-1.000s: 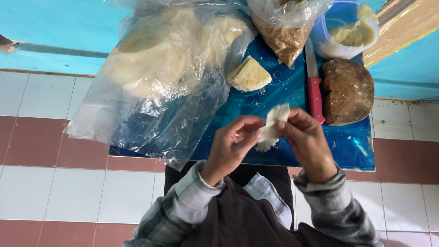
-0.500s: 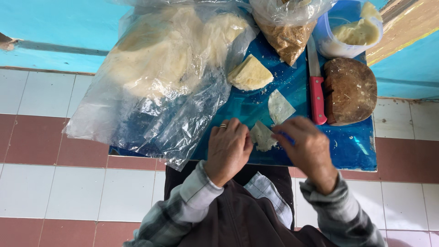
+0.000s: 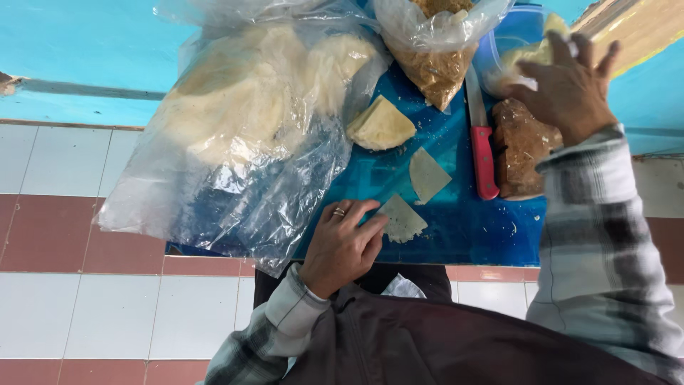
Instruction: The person folds triangular dough wrappers filled with a brown filling into sealed pastries by hand, pressing the edges together and setting each finished pastry on the table. They take new wrappers and filling from plastic bags and a container as they repeat the folding cycle.
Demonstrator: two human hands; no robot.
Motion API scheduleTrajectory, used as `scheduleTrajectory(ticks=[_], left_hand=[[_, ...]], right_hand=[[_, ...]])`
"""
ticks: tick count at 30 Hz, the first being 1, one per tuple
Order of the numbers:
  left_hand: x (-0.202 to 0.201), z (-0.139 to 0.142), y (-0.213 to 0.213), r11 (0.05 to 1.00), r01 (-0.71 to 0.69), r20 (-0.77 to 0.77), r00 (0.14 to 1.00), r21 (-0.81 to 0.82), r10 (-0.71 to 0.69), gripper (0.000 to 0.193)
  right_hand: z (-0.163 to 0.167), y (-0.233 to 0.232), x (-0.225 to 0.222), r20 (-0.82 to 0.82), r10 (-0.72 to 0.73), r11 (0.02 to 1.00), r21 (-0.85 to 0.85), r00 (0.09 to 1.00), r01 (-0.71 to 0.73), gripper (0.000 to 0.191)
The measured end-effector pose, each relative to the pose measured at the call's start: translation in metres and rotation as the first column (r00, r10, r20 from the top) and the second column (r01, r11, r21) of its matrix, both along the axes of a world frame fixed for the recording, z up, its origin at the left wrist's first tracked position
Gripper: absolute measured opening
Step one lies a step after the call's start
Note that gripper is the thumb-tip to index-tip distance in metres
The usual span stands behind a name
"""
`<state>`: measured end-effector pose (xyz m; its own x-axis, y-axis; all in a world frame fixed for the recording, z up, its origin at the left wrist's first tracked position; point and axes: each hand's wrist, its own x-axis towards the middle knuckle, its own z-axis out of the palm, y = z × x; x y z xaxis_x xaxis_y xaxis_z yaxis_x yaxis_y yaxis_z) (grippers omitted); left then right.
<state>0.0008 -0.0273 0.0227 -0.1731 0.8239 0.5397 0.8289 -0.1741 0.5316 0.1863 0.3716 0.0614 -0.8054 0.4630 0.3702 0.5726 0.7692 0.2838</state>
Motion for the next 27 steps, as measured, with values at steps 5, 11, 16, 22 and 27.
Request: scheduleTrajectory(ticks=[5, 11, 16, 22, 27], left_hand=[[-0.003, -0.001, 0.0, 1.0, 0.021, 0.049, 0.999, -0.017, -0.02, 0.014], [-0.003, -0.004, 0.001, 0.999, 0.021, 0.084, 0.996, -0.041, -0.017, 0.014], [-0.001, -0.006, 0.001, 0.999, 0.009, 0.041, 0.999, -0.039, -0.007, 0.019], [0.001, -0.008, 0.001, 0.998, -0.003, -0.009, 1.0, -0.06, 0.002, 0.027], [0.002, -0.01, 0.002, 0.998, -0.025, -0.018, 1.0, -0.065, 0.024, 0.022]], right_hand=[[-0.015, 0.032, 0.003, -0.046, -0.032, 0.96, -0.278, 0.998, 0.018, 0.03], [0.009, -0.016, 0.012, -0.346, -0.076, 0.918, -0.391, 0.935, -0.07, 0.034], [0.026, -0.121, 0.01, -0.525, 0.075, 0.818, -0.454, 0.848, -0.353, 0.037], [-0.009, -0.238, -0.007, -0.21, 0.292, 0.895, -0.285, 0.933, -0.344, 0.047], [-0.024, -0.256, -0.005, 0.116, 0.272, 0.962, -0.047, 0.955, -0.269, 0.061]])
